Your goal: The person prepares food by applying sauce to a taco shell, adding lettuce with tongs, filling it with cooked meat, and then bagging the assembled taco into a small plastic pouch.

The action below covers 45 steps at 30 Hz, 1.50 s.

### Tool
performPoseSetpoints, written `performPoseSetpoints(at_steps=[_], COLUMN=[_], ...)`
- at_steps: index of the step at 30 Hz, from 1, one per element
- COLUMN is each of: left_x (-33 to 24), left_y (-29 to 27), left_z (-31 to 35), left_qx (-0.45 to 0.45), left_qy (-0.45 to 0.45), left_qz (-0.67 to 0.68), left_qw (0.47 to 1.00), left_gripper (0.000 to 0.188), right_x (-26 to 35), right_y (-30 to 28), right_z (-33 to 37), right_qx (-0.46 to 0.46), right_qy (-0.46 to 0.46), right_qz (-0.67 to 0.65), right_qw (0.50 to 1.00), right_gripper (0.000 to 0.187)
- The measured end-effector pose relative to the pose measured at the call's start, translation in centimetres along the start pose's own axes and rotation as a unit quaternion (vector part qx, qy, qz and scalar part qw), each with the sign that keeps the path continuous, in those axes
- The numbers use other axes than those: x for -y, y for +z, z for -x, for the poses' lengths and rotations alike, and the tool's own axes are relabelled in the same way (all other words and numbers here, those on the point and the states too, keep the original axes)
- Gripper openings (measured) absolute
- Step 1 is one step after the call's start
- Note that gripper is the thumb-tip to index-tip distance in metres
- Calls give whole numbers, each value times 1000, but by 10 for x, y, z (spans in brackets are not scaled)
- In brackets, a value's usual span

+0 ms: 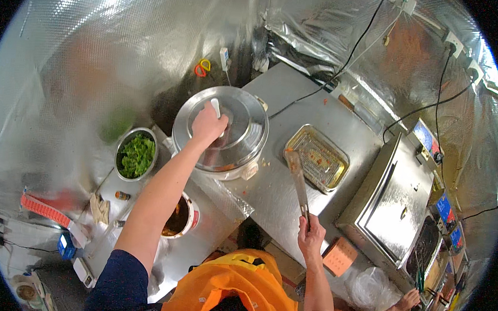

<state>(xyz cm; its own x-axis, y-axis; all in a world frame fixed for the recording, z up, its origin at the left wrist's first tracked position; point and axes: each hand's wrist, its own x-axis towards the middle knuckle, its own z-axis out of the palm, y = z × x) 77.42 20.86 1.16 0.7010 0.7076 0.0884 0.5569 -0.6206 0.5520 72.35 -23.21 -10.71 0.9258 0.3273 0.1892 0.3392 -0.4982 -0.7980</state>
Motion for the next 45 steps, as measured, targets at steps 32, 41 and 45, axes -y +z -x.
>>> performPoseSetpoints(at_steps=[32, 41, 45], left_x=[117, 237, 252], left_y=[-56, -106, -98], left_z=[233, 516, 553], left_qx=[-240, -417, -508], left_qy=[3, -220, -276], left_qz=[237, 139, 139], left_qw=[941, 871, 804], left_gripper=[39, 27, 24], right_x=[227, 385, 379], right_y=[76, 375, 418], right_z=[-35, 0, 37], right_qx=[270, 485, 454], right_qy=[-212, -449, -491], right_qz=[-78, 270, 284], right_qw=[936, 701, 687], right_gripper=[47, 33, 30])
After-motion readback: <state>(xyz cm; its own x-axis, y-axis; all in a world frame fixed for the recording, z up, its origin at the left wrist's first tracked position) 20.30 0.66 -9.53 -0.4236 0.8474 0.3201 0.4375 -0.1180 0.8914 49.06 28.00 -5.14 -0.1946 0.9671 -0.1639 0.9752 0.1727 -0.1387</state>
